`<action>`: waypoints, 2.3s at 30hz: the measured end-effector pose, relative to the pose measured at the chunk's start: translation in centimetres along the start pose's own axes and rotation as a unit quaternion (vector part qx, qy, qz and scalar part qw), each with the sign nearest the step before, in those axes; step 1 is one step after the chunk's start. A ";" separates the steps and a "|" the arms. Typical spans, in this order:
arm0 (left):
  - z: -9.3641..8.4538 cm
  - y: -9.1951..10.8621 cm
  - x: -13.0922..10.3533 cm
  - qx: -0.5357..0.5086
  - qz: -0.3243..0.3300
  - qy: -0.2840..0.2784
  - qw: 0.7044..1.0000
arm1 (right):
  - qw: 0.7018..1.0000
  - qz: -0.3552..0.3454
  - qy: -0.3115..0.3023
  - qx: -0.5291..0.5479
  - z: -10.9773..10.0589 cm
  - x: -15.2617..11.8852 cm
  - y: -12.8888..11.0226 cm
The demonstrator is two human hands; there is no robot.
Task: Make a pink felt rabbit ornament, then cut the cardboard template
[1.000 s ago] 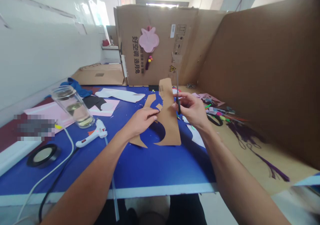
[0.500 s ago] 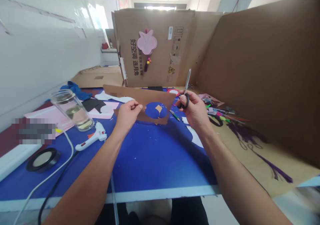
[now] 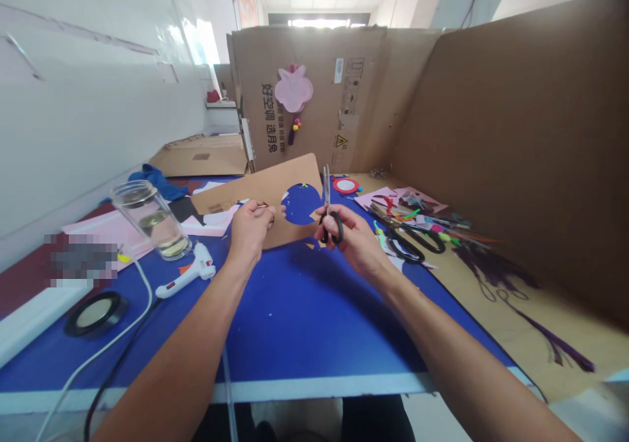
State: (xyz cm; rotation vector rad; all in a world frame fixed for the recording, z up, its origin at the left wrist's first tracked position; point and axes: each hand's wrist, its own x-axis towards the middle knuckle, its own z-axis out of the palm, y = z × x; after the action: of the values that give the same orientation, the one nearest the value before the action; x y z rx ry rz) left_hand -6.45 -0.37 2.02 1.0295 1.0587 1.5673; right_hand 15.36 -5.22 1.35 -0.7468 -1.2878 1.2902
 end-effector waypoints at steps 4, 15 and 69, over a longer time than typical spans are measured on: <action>0.3 0.3 -0.3 -0.021 0.017 0.006 1.000 | 0.999 0.031 -0.030 0.018 1.3 -0.4 1.0; 1.0 0.1 -0.9 -0.043 -0.013 -0.009 0.999 | 0.998 0.050 -0.018 0.039 1.5 -0.2 1.1; 0.9 -0.9 -1.0 0.039 -0.011 -0.068 0.997 | 0.997 0.012 0.054 0.055 1.0 0.8 2.3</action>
State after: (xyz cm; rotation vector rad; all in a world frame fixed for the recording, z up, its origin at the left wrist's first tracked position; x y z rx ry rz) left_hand -5.17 -1.04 1.29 1.1561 1.0409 1.4262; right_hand 13.72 -4.21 -0.36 -0.7456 -1.1153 1.3117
